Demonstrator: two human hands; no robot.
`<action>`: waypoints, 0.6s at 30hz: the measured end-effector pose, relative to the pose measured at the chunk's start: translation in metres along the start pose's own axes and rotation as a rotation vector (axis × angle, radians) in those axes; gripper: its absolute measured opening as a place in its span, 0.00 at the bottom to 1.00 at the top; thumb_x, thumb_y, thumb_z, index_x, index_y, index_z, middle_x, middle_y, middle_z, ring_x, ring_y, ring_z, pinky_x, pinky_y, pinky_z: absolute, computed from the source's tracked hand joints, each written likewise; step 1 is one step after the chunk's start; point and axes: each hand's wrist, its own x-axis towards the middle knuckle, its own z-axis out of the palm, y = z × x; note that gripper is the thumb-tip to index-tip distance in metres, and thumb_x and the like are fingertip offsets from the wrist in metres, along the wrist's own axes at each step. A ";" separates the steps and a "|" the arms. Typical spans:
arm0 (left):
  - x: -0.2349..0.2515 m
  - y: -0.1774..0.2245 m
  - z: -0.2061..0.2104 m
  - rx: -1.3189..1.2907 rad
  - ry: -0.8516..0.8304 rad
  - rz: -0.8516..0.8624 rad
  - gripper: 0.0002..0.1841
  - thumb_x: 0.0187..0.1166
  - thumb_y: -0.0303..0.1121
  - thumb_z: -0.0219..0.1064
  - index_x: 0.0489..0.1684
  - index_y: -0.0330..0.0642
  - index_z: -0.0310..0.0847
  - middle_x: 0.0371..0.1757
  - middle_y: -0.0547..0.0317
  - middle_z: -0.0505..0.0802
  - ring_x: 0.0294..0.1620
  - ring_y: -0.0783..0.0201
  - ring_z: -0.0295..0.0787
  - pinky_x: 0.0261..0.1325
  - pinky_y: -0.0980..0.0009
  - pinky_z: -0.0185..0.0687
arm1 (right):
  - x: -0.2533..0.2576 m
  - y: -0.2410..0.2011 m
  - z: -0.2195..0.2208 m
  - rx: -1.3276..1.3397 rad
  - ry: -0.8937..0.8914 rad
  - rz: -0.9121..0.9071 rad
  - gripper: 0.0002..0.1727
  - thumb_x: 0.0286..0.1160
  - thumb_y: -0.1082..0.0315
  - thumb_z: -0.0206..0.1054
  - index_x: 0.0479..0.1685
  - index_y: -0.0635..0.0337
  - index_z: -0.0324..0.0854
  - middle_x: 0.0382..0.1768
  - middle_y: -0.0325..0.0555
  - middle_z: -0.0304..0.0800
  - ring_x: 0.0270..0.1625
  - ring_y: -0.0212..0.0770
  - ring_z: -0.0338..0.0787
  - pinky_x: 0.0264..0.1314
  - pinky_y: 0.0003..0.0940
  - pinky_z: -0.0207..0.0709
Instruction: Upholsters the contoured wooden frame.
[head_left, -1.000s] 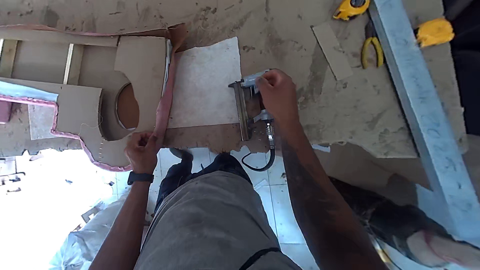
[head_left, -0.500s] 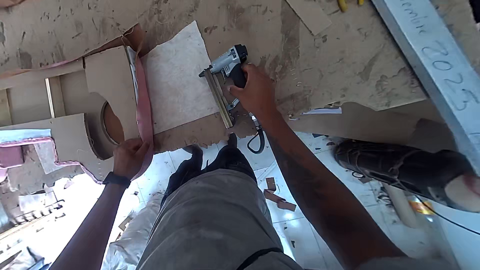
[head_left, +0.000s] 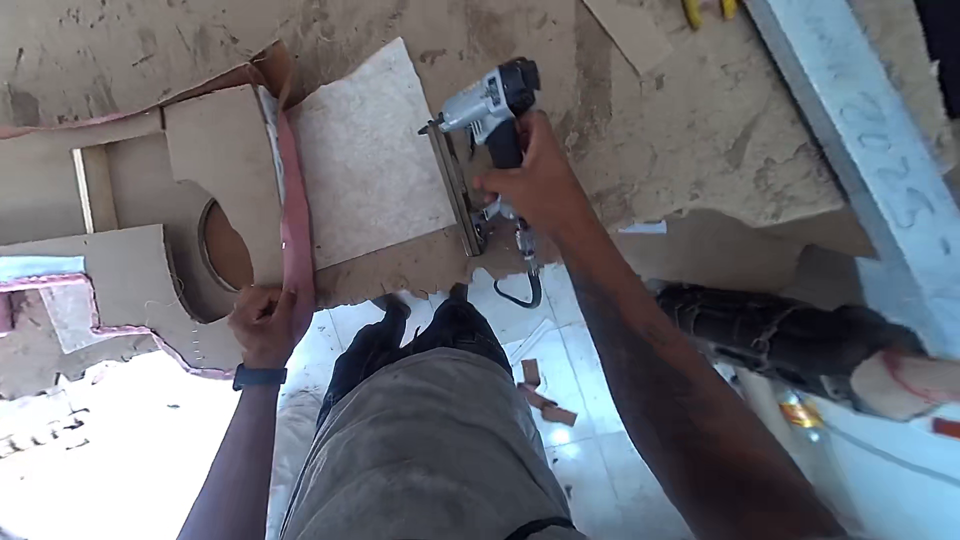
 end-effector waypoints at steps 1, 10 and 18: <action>-0.003 -0.003 0.004 0.014 0.052 0.001 0.13 0.76 0.38 0.75 0.23 0.43 0.87 0.29 0.61 0.87 0.38 0.63 0.83 0.49 0.61 0.79 | -0.006 -0.016 0.003 0.034 -0.056 -0.033 0.43 0.59 0.71 0.79 0.78 0.50 0.60 0.50 0.49 0.89 0.33 0.49 0.95 0.34 0.50 0.96; -0.008 0.018 0.004 0.135 0.133 -0.381 0.17 0.73 0.55 0.76 0.39 0.53 0.87 0.38 0.62 0.87 0.44 0.55 0.82 0.58 0.44 0.74 | -0.049 -0.110 0.138 -0.649 -0.599 -0.438 0.16 0.85 0.47 0.61 0.47 0.48 0.84 0.24 0.32 0.86 0.24 0.33 0.87 0.28 0.41 0.87; -0.005 0.010 0.002 0.073 0.163 -0.406 0.11 0.77 0.50 0.73 0.35 0.56 0.87 0.37 0.68 0.88 0.46 0.62 0.83 0.55 0.52 0.74 | -0.044 -0.091 0.200 -0.916 -0.703 -0.493 0.16 0.85 0.45 0.61 0.55 0.43 0.82 0.27 0.29 0.86 0.25 0.29 0.86 0.28 0.37 0.85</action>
